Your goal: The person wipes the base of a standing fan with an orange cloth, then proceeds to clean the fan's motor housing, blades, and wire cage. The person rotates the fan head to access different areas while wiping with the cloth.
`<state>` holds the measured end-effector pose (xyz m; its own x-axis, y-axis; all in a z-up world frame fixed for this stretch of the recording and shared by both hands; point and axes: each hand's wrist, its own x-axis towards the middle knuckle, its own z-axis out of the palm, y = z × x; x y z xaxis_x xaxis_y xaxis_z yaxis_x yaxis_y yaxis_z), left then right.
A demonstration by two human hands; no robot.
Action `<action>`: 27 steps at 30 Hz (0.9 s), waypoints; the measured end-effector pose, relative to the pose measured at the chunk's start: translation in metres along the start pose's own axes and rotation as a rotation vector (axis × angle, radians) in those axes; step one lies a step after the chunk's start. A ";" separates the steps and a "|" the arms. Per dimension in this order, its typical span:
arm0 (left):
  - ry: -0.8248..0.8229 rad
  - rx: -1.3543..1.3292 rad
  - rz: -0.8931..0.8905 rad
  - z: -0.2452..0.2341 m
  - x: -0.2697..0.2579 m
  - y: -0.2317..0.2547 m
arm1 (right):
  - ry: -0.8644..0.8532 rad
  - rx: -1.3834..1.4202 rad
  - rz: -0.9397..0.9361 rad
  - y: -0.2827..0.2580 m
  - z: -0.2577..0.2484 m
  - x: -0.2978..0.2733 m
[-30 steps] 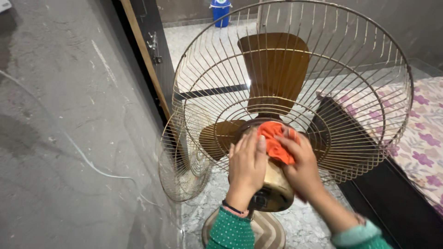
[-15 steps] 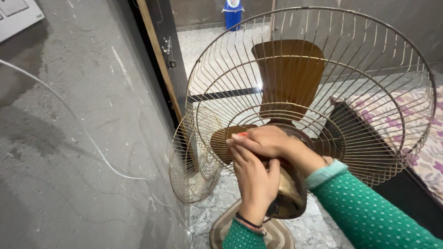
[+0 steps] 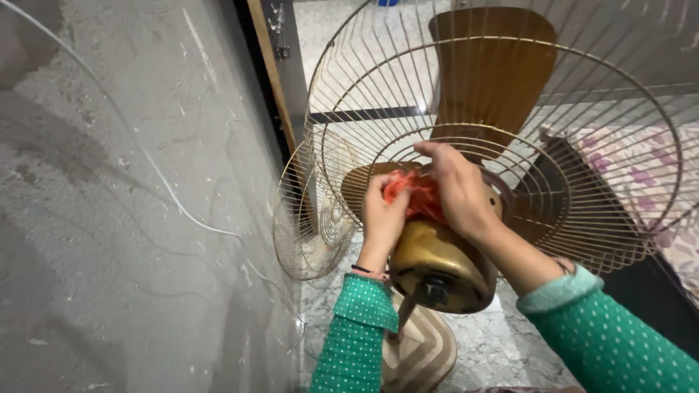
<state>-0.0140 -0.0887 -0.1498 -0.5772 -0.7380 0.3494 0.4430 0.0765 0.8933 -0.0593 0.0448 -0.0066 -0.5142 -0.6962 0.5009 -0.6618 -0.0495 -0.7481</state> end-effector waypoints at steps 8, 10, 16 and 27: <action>0.105 -0.654 -0.431 -0.044 -0.043 -0.090 | -0.118 -0.364 -0.171 -0.020 0.008 -0.019; 0.045 -0.751 -0.412 -0.034 -0.053 -0.084 | -0.133 -0.396 -0.159 -0.022 0.009 -0.018; 0.025 -0.486 -0.227 -0.025 -0.075 0.021 | -0.014 -0.430 -0.106 -0.024 0.009 -0.021; -0.292 -0.006 0.148 -0.001 -0.012 0.052 | 0.061 -0.446 0.050 -0.020 0.012 -0.020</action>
<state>0.0166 -0.0763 -0.1080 -0.6780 -0.4957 0.5428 0.5404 0.1645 0.8252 -0.0293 0.0508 -0.0066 -0.5740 -0.6461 0.5031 -0.7987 0.3062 -0.5180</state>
